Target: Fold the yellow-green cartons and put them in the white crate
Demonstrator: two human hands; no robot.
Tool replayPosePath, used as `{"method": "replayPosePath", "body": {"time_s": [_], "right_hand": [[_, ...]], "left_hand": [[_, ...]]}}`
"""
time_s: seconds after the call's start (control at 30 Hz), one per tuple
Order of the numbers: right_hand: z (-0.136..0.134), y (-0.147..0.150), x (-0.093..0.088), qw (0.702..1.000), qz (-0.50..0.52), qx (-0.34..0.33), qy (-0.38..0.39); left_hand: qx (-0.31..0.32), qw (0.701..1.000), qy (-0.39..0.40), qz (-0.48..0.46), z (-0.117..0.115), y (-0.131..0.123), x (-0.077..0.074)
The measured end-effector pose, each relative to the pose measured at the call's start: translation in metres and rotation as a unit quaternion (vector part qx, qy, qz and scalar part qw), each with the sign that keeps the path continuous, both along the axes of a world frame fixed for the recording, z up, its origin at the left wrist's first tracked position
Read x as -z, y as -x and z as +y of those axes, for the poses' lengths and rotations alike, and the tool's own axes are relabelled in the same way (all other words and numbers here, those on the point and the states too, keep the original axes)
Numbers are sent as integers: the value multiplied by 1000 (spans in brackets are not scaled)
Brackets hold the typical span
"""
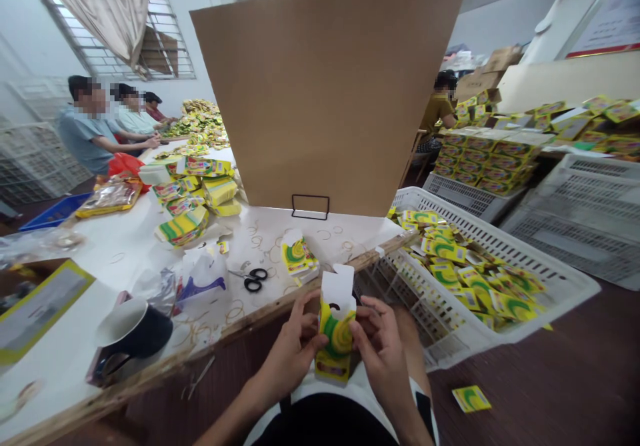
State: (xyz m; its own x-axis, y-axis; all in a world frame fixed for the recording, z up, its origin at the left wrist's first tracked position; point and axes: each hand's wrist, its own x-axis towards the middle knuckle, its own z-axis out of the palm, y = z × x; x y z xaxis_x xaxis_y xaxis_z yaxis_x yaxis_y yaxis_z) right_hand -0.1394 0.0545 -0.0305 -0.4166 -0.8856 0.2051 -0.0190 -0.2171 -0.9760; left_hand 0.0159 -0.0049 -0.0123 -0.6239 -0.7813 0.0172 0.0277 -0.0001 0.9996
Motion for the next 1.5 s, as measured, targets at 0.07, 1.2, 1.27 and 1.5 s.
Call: {"method": "replayPosePath", "body": {"time_s": [0.07, 1.2, 1.27, 1.5], "right_hand": [[1, 6, -4, 999, 11, -43, 10], [-2, 10, -4, 974, 209, -14, -85], [-2, 7, -2, 976, 193, -6, -99], [0, 15, -11, 979, 193, -37, -61]], "left_hand": [[45, 998, -31, 19, 0, -3, -5], [68, 997, -40, 26, -1, 8, -7], [70, 997, -30, 21, 0, 9, -6], [32, 999, -39, 9, -5, 8, -11]]}}
